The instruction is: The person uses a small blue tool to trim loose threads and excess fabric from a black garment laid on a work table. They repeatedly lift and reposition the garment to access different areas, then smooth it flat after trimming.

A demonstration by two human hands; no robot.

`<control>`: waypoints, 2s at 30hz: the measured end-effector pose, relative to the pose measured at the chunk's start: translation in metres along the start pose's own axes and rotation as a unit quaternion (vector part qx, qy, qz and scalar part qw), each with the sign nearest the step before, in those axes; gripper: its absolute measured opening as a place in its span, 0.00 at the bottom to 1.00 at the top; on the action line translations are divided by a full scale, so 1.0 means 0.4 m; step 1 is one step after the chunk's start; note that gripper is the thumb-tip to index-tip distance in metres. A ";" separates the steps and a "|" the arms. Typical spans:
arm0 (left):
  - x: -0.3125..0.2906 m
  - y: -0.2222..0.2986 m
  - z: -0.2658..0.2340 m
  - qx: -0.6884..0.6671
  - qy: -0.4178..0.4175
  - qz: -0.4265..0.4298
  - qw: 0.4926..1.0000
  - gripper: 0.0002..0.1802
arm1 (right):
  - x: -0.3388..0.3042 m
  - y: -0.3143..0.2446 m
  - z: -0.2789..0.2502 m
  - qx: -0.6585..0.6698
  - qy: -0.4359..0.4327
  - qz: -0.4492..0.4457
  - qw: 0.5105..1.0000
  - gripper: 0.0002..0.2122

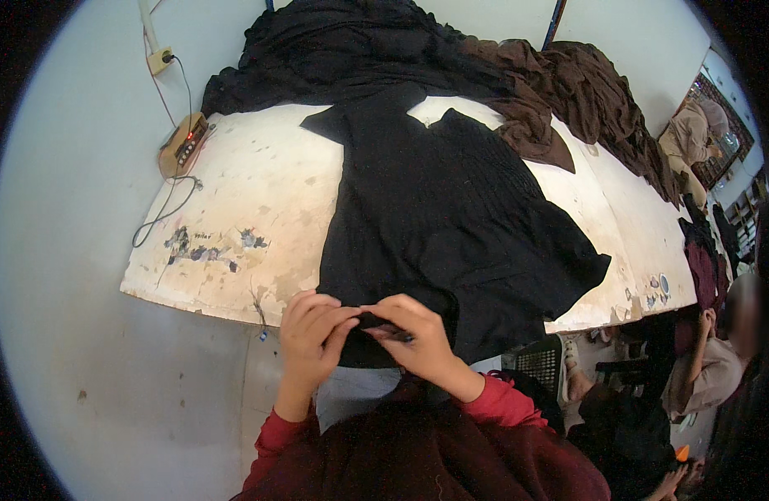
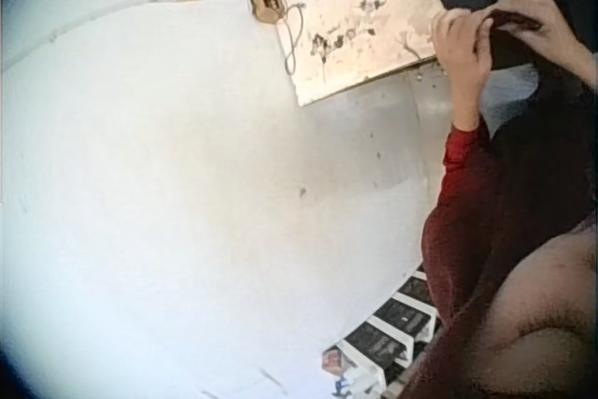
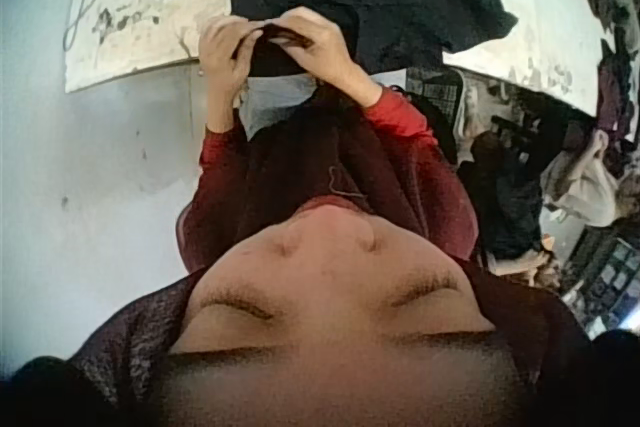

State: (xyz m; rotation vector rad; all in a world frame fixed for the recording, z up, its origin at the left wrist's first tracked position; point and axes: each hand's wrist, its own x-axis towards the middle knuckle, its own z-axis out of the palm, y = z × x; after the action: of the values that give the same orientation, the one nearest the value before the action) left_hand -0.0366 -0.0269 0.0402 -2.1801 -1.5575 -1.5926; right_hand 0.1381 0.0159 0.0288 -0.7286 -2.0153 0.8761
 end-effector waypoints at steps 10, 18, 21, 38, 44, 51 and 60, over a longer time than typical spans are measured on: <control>-0.007 0.012 0.017 -0.230 0.024 -0.187 0.955 0.09 | 0.005 0.022 -0.036 0.269 0.013 0.149 0.951 0.05; -0.013 0.001 0.044 -0.309 0.076 -0.319 0.893 0.11 | 0.013 0.030 -0.100 0.236 0.025 0.277 0.931 0.06; -0.008 0.008 0.050 -0.348 0.079 -0.332 0.873 0.11 | 0.006 0.050 -0.114 0.276 0.039 0.277 0.919 0.06; -0.027 -0.036 0.012 -0.263 0.208 -0.300 0.893 0.09 | 0.010 0.062 -0.148 0.066 0.021 0.147 0.987 0.11; 0.079 0.034 0.003 0.099 0.141 -0.067 0.983 0.09 | 0.032 0.014 -0.132 0.078 0.020 0.160 0.984 0.08; 0.098 -0.018 -0.021 -0.168 -0.030 -0.190 0.967 0.12 | 0.056 -0.056 -0.194 -0.212 -0.046 0.048 0.975 0.15; 0.071 -0.178 -0.049 0.015 0.056 -0.265 0.962 0.14 | 0.031 0.064 -0.333 -0.074 -0.038 0.239 0.967 0.12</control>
State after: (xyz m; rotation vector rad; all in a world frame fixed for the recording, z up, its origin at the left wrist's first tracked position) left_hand -0.1014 0.0180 0.0351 -1.7017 -2.2387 -1.7493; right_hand 0.2484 0.0830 0.0725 -1.3208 -2.0189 1.0408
